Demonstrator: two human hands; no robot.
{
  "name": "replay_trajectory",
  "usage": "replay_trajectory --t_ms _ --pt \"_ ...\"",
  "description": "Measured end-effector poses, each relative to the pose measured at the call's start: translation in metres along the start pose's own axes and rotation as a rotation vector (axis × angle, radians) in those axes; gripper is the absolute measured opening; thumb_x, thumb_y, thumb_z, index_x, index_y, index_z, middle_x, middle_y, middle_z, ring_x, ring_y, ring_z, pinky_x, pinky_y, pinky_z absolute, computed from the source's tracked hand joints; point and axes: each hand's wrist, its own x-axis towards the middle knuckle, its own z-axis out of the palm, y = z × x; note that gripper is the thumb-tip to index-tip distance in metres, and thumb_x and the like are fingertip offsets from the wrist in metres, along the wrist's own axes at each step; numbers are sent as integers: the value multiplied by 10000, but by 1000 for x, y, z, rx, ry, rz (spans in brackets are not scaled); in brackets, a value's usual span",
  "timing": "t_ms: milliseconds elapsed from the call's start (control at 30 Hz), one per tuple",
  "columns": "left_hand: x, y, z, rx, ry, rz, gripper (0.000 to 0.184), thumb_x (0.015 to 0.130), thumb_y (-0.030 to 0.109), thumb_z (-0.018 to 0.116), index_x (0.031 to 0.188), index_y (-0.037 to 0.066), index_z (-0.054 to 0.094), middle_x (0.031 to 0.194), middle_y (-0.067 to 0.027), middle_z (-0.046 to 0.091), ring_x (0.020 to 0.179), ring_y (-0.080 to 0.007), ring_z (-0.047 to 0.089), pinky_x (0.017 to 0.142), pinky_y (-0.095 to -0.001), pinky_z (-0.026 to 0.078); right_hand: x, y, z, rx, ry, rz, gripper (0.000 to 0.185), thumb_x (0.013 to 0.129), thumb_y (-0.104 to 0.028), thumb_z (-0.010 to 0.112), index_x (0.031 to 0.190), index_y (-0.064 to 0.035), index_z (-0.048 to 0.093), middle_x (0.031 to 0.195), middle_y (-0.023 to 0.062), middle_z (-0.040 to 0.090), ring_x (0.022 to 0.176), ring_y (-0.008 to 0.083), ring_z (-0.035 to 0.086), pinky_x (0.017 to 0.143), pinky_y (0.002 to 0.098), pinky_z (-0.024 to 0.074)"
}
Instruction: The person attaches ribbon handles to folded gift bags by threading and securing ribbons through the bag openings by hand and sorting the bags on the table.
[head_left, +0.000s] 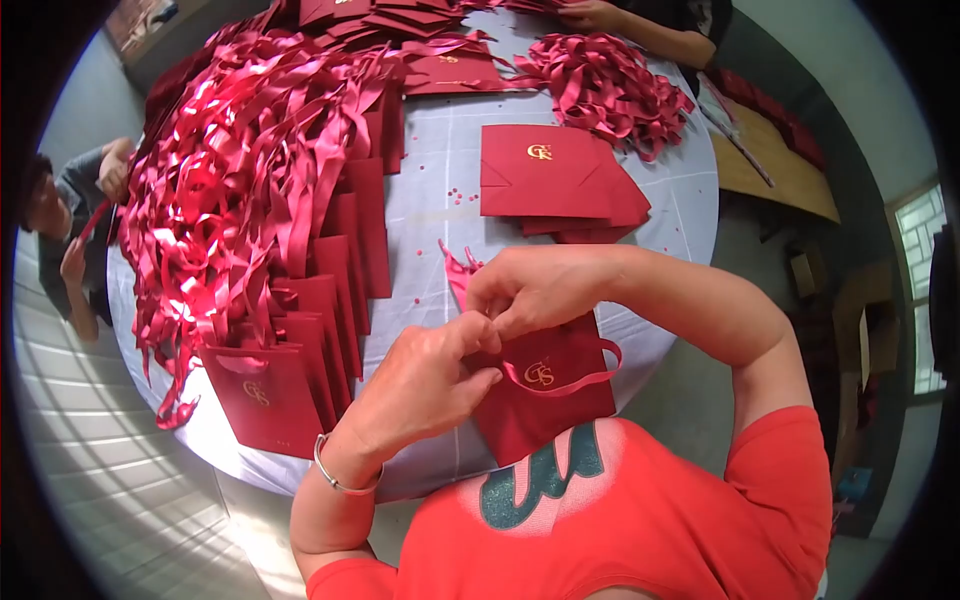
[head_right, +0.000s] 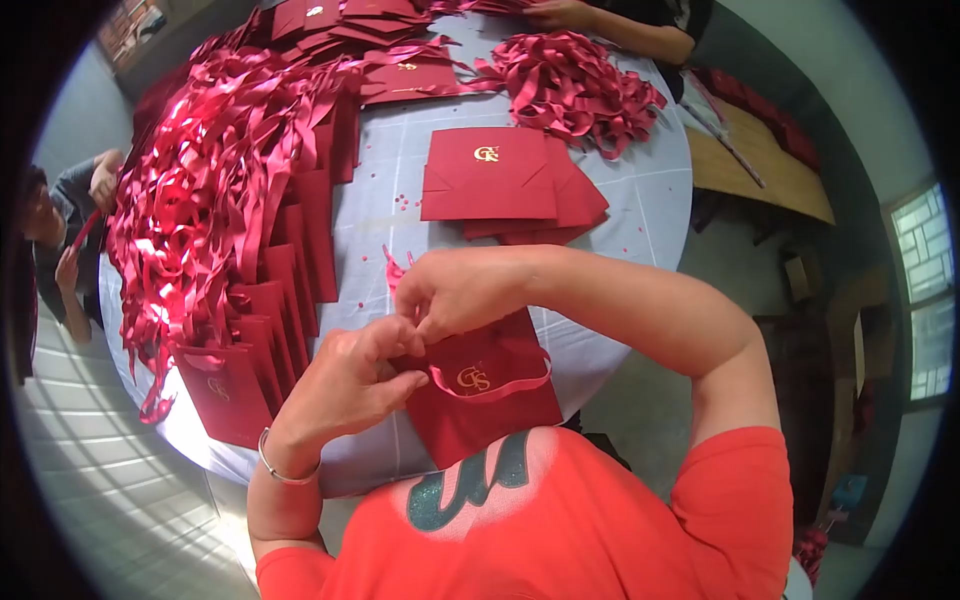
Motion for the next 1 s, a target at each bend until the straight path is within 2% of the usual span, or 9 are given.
replay_trajectory --t_ms 67,100,167,333,567,700,767,933,1000 --pt "0 -1 1 19 -23 23 176 799 10 752 941 -5 649 711 -103 694 644 -118 677 590 -269 517 12 4 -1 -4 -125 90 249 824 -138 749 1021 -5 673 855 51 698 769 119 624 677 282 497" --pt "0 -1 1 32 -34 38 147 802 7 749 926 -1 671 702 -103 693 632 -115 675 583 -263 514 16 6 -2 1 -114 87 249 824 -138 749 1021 -5 673 855 51 698 769 119 624 677 282 497" --pt "1 0 1 38 -38 51 129 803 4 747 917 5 687 685 -96 687 617 -110 669 574 -259 512 21 10 -2 156 -216 154 258 783 -97 761 1015 -11 685 828 33 683 716 102 589 624 252 462" --pt "1 -2 4 19 -30 86 104 805 7 745 902 19 709 637 -86 665 568 -105 650 549 -260 503 24 20 5 348 -208 188 290 746 -62 779 1017 -11 691 817 20 673 689 85 565 598 233 438" --pt "-3 6 5 181 -71 116 161 781 21 752 931 56 707 701 -96 667 587 -154 662 544 -284 499 27 27 7 447 -241 197 324 713 -17 785 1019 -3 679 817 32 676 685 90 572 584 231 438" --pt "0 4 6 220 -52 143 152 769 32 756 906 57 697 699 -85 661 587 -184 658 552 -299 505 26 29 13 482 -174 181 317 705 7 774 999 8 653 808 42 677 660 95 570 557 235 432" --pt "0 4 5 219 -55 135 157 766 37 759 904 57 686 697 -85 656 584 -188 656 550 -302 503 17 23 17 467 14 137 337 703 21 770 1001 13 613 772 43 666 607 99 554 526 240 425" --pt "-1 8 10 255 -73 107 187 760 48 768 908 61 655 697 -89 644 573 -188 648 541 -308 495 21 31 13 523 220 90 321 711 44 759 963 2 564 711 34 632 563 105 551 496 244 426" --pt "0 11 11 327 -48 114 194 763 47 763 911 66 640 705 -89 643 573 -188 649 536 -307 490 21 28 10 539 205 47 299 721 50 752 944 -6 560 738 41 638 570 114 566 499 250 445"
